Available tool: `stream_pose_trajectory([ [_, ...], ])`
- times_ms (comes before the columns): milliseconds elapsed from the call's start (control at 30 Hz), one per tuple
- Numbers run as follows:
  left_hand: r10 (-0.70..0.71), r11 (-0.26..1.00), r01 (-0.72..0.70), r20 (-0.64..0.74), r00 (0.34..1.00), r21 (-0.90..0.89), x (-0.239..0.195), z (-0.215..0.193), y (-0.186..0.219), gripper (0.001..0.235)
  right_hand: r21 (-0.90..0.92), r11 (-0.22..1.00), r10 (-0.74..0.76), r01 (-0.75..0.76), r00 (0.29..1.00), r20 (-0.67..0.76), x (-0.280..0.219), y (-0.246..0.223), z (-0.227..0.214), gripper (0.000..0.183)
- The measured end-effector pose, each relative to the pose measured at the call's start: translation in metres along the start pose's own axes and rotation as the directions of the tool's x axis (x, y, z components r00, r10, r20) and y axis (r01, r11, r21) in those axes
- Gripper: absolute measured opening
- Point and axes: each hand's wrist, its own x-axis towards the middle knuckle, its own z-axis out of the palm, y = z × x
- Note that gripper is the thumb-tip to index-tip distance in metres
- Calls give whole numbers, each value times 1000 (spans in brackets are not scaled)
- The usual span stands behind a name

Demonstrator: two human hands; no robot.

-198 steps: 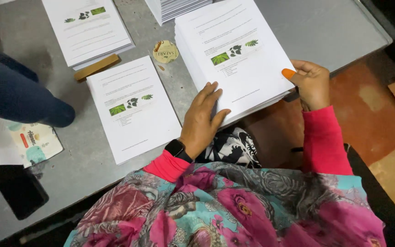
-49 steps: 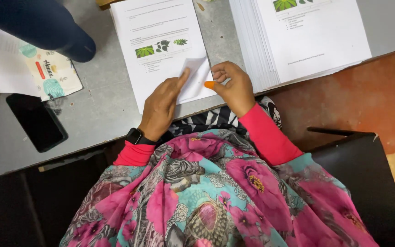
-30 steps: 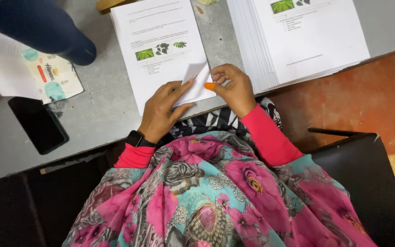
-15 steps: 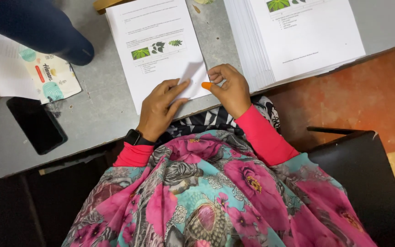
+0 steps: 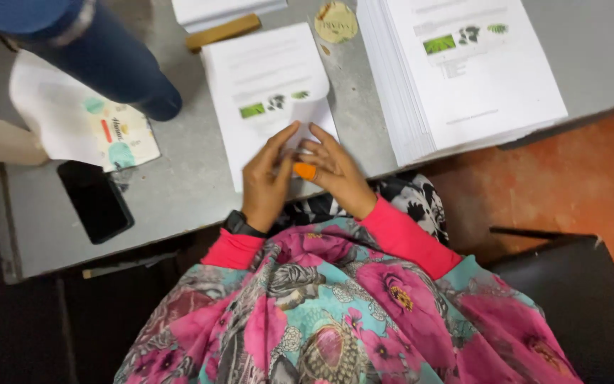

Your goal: Sorting and stacking printed sheets of paper on a work table

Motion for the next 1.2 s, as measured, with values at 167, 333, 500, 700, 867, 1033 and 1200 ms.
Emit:
stream_pose_trajectory([
  [167, -129, 989, 135, 108, 986, -53, -1, 15, 31, 84, 133, 987, -61, 93, 972, -225, 19, -16, 23, 36],
  [333, -131, 991, 130, 78, 988, 8, 17, -5, 5, 83, -98, 992, 7, -77, 821, -570, 26, 17, -23, 41],
  [500, 168, 933, -95, -186, 968, 347, 67, -72, -43, 59, -304, 952, -117, -26, 890, -441, 12, -37, -72, 15],
  [700, -23, 970, -3, -105, 994, -243, 69, -110, -71, 20, -329, 916, -338, 228, 880, -334, 9, -89, -66, 16],
  [867, -84, 952, 40, -133, 987, -303, 24, -89, -85, 36, -275, 918, -370, 286, 867, -334, 13, -71, -42, 41],
  [1033, -182, 950, 128, -170, 969, -284, -1, -84, -126, 49, -310, 923, -345, 229, 848, -401, 16, -63, -35, 34],
  [1200, -224, 966, 177, -271, 936, -187, -18, -85, -139, 38, -355, 917, -328, 184, 853, -405, 16, -23, -44, 25],
])
